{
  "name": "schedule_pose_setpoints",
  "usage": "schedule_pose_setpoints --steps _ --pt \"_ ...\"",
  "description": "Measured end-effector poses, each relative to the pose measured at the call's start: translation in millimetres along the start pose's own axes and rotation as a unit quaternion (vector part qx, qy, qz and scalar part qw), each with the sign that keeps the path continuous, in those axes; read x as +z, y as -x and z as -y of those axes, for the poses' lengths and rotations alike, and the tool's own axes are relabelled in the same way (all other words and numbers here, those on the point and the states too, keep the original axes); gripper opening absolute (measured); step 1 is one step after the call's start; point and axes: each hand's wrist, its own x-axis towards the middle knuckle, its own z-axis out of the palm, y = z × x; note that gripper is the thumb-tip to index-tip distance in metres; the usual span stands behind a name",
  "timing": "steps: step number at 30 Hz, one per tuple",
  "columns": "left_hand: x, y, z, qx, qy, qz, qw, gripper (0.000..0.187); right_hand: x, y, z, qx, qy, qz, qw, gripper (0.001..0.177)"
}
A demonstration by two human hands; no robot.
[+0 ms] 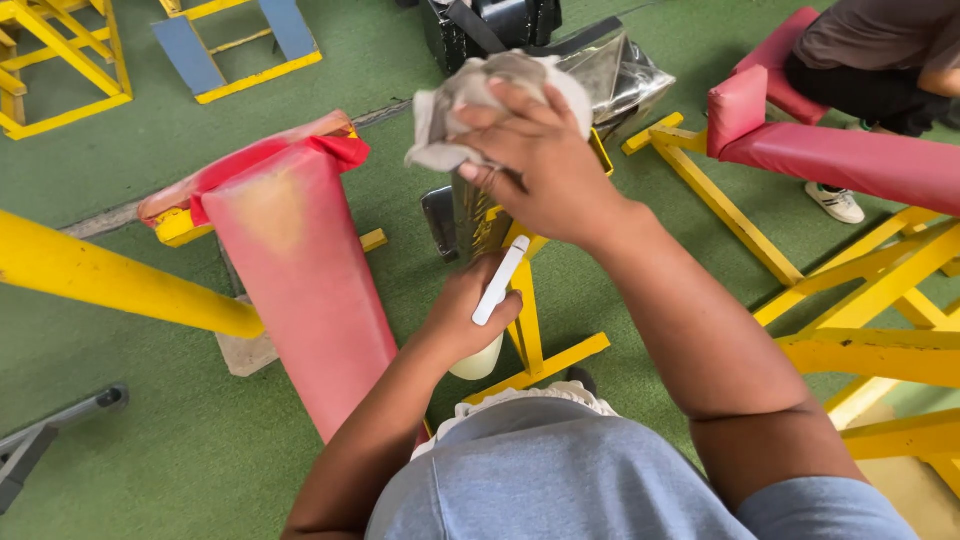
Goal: Cleaning gym weight benches with a spray bottle and a cloth.
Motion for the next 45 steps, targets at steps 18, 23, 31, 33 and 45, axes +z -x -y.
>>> schedule_pose_setpoints --steps 18,23,31,33,45 --pt "-27.7 17.0 -3.2 -0.043 -0.016 -0.061 0.997 0.051 47.6 -101.5 14.2 0.175 0.245 0.314 0.901 0.043" --pt "-45.1 34.2 -0.2 -0.081 0.006 -0.085 0.993 0.056 74.4 -68.0 67.7 0.009 0.590 0.294 0.752 0.066" --pt "-56.1 53.3 13.7 -0.068 -0.031 -0.110 0.991 0.054 124.6 -18.2 35.5 -0.175 0.638 0.319 0.679 0.068" --pt "-58.7 52.1 9.8 -0.086 -0.025 -0.101 0.991 0.054 122.5 -13.0 33.5 -0.188 0.621 0.340 0.681 0.064" --pt "-59.1 30.2 4.0 0.001 -0.034 -0.077 0.996 0.048 30.0 -2.3 16.7 -0.176 0.361 0.000 0.916 0.049"
